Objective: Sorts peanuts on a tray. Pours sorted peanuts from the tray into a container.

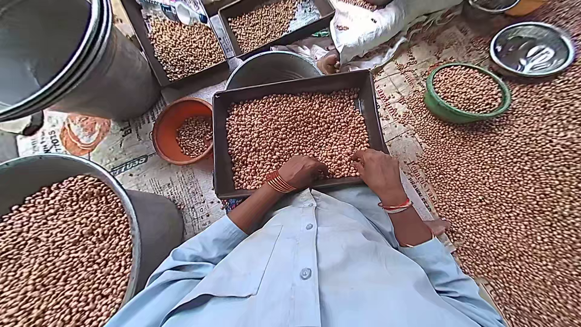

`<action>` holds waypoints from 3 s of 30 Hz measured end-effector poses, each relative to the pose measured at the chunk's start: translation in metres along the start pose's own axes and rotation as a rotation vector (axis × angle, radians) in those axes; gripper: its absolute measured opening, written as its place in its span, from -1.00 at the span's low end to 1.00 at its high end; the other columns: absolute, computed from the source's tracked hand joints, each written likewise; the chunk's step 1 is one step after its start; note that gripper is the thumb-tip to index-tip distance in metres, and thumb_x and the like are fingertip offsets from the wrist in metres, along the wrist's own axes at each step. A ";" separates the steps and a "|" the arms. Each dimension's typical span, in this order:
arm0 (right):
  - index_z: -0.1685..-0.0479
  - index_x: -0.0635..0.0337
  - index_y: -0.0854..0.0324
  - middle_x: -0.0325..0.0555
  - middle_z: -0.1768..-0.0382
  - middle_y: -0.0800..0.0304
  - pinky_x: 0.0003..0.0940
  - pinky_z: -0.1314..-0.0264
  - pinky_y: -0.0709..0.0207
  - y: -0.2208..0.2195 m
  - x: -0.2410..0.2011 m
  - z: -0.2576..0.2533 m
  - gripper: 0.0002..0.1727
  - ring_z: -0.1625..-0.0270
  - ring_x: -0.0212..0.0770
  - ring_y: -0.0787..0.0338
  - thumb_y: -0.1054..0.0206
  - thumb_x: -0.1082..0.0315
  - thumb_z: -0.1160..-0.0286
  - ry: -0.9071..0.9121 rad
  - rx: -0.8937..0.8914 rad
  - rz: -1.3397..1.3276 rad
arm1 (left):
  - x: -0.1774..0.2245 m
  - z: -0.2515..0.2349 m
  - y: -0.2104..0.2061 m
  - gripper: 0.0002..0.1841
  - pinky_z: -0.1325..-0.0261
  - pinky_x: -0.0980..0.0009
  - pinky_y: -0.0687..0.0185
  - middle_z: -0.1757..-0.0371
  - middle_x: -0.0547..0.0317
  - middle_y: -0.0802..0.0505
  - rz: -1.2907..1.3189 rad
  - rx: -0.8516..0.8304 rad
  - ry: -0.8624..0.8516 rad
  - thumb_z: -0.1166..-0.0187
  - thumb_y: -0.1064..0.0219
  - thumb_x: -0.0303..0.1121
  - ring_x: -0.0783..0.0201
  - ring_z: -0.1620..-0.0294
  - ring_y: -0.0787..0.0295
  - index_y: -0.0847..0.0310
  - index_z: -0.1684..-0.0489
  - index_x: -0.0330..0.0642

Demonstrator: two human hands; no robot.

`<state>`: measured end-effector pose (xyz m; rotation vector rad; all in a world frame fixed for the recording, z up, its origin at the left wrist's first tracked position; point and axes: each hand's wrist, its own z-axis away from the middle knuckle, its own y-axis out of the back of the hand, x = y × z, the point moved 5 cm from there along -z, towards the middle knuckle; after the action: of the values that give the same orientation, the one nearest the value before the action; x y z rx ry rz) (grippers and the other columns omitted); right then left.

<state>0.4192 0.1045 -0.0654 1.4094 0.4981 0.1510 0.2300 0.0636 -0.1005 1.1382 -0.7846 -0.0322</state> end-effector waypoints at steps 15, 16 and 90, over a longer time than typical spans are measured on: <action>0.17 -0.06 -0.39 -0.42 0.42 -0.51 -0.73 0.65 -0.25 0.020 0.035 -0.018 -0.75 0.65 -0.62 -0.36 0.05 0.51 -0.33 -0.067 -0.007 -1.392 | -0.070 0.048 0.065 -0.73 0.64 0.73 -0.20 0.57 0.53 -0.59 0.941 0.536 0.279 -0.44 0.03 -0.46 0.70 0.70 -0.31 -0.64 0.18 -0.15; 0.19 -0.05 -0.38 -0.42 0.44 -0.48 -0.74 0.68 -0.20 0.022 0.032 -0.022 -0.74 0.68 -0.61 -0.32 0.08 0.53 -0.33 -0.081 -0.022 -1.402 | -0.073 0.051 0.070 -0.68 0.61 0.64 -0.27 0.57 0.43 -0.60 0.802 0.541 0.370 -0.55 0.05 -0.49 0.61 0.69 -0.34 -0.72 0.12 -0.20; -0.01 0.11 -0.86 0.12 0.22 -0.91 0.28 0.15 -0.62 -0.030 -0.060 -0.046 -0.81 0.13 0.22 -0.89 -0.45 0.33 -0.51 0.279 -0.154 -0.115 | -0.058 0.014 0.065 -0.72 -0.17 -0.20 -0.64 0.09 -0.16 -0.91 0.223 0.269 0.480 -0.77 -0.24 -0.25 -0.15 0.02 -0.86 -0.83 -0.14 -0.16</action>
<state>0.3409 0.1176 -0.0834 1.2117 0.7804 0.2894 0.1562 0.1048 -0.0758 1.2385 -0.4873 0.5288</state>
